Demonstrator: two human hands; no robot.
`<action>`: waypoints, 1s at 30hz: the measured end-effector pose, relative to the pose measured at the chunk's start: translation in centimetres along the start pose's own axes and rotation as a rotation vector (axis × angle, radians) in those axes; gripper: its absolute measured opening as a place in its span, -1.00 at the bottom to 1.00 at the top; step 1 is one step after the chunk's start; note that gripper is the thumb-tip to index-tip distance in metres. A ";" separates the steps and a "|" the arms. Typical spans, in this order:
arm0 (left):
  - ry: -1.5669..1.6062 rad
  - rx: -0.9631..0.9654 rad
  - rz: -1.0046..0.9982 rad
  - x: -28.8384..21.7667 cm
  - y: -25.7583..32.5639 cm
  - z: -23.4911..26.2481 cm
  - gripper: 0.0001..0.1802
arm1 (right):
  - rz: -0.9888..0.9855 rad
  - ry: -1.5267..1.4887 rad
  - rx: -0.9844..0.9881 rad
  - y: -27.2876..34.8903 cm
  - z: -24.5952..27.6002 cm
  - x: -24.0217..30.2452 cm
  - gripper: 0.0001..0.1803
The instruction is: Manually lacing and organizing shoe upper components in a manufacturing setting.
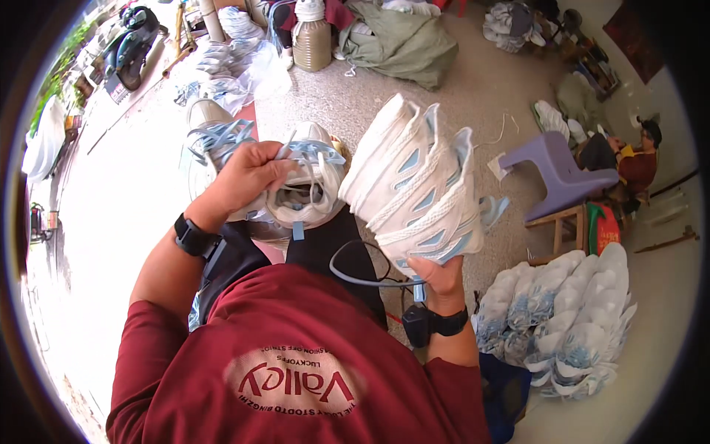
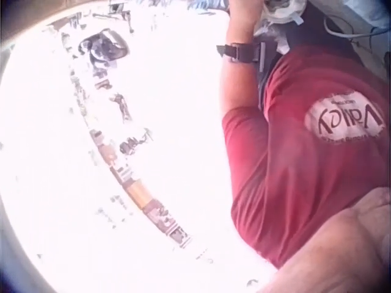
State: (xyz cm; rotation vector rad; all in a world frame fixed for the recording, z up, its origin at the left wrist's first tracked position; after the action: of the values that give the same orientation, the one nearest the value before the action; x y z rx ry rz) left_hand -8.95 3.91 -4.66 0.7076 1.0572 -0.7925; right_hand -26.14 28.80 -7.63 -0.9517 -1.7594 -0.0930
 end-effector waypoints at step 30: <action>0.148 0.395 -0.212 1.4 0.8 -1.7 -0.46 | -0.355 0.443 1.085 -4.1 -11.6 0.0 -0.12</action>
State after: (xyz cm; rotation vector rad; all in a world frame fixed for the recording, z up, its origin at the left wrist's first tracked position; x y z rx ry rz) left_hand -8.70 5.48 -6.41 1.0114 1.1335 -1.1654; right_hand -19.85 20.32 -1.25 0.1685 -1.2476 0.3693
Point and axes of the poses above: each hand's wrist, its own y-axis away from the middle knuckle, its own z-axis out of the back of the hand, x = y × z, the point moved 4 cm from there along -y, towards the middle knuckle, and after that the axes turned 10 degrees about z, right-handed, at the moved point
